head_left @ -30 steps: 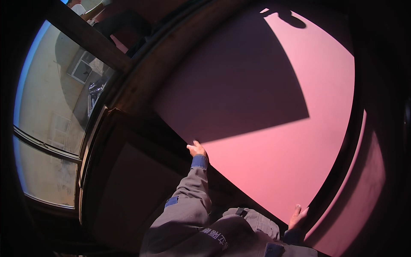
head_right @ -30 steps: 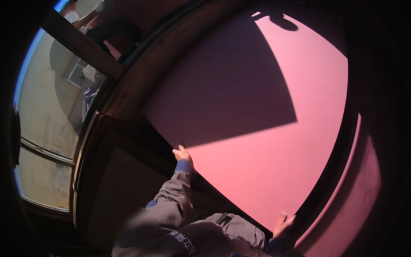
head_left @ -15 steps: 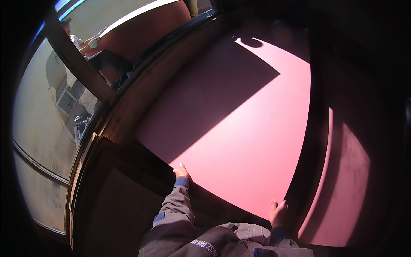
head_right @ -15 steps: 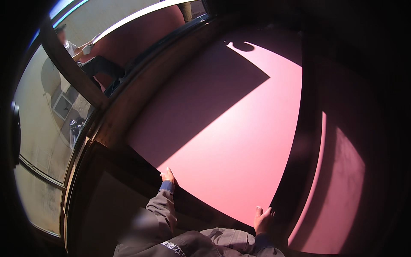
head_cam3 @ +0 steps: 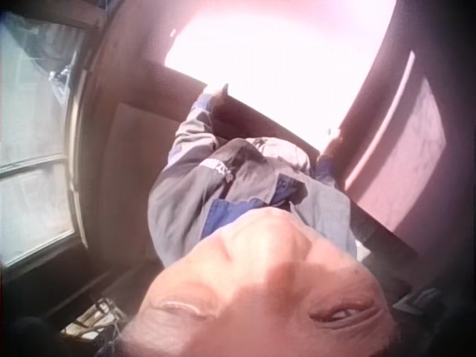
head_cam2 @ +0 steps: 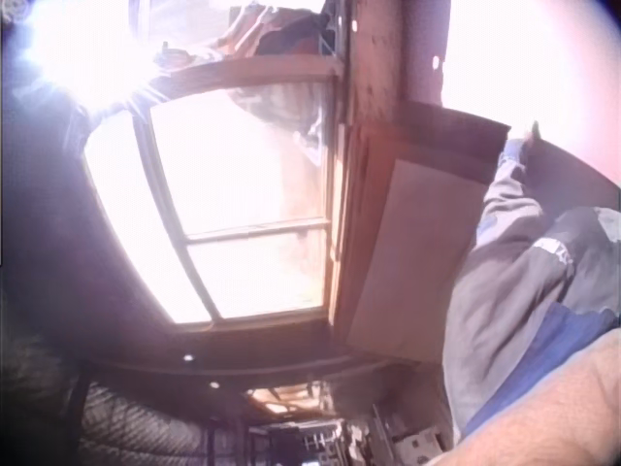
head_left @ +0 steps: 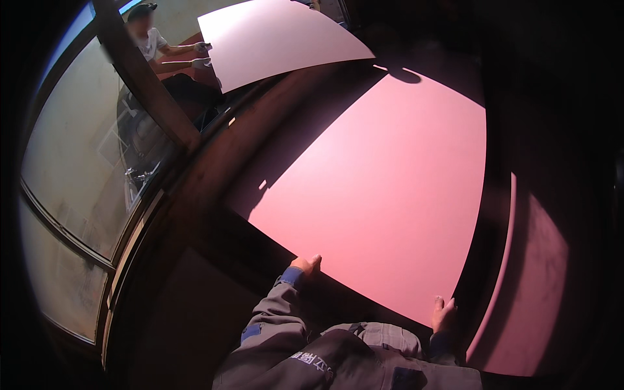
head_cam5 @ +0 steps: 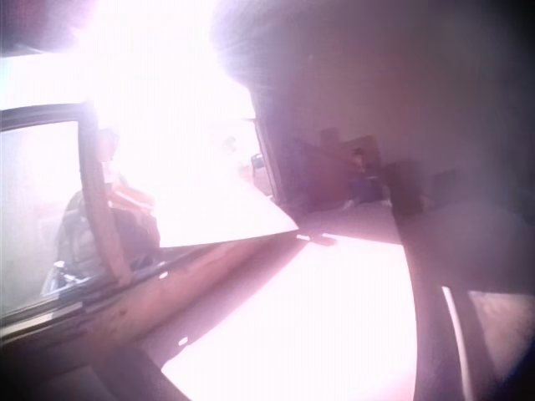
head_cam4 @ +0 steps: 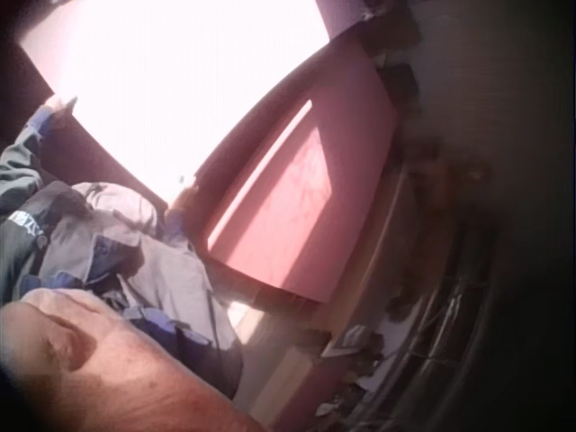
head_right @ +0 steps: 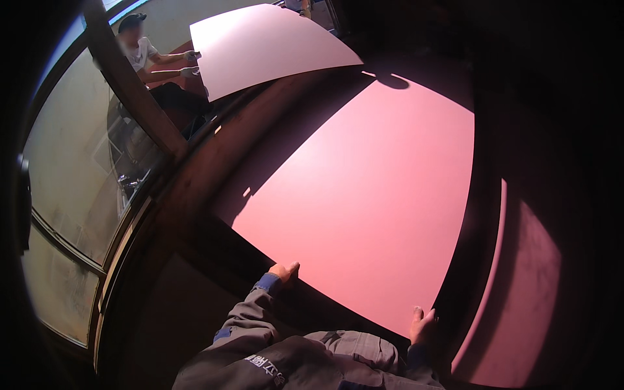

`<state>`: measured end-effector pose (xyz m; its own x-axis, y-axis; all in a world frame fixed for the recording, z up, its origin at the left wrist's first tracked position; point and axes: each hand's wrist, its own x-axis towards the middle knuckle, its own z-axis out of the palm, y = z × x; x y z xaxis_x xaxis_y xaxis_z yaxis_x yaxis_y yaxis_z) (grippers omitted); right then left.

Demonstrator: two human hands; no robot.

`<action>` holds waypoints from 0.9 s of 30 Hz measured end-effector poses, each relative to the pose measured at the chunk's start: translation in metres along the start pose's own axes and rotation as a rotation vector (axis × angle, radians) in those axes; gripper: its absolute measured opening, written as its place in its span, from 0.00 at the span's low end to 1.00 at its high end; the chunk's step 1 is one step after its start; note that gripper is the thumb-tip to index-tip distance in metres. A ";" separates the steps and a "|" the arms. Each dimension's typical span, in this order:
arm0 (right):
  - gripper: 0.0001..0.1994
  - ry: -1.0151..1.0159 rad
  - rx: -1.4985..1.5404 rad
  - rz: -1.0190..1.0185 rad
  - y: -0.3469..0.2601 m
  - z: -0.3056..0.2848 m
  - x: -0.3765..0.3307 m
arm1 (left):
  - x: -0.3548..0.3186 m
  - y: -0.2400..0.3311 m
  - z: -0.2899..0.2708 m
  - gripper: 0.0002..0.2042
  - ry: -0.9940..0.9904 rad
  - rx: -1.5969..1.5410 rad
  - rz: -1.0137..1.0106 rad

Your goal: The person repeatedly lifts and lowers a large pink rectangular panel on a curved wooden surface. The hands grasp the panel edges and move it up and down in a repetitive motion throughout the clip.

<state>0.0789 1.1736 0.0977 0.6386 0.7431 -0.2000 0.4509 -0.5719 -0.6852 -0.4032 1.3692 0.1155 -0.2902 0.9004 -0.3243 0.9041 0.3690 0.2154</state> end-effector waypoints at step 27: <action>0.18 -0.045 0.393 0.093 0.008 0.019 0.012 | 0.350 0.055 -0.264 0.59 0.630 -0.718 -0.064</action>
<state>0.0785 1.1845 0.0760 0.6335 0.7139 -0.2985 0.1141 -0.4677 -0.8765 -0.5374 1.7655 0.2567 -0.6367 0.7553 0.1550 0.5335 0.2865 0.7958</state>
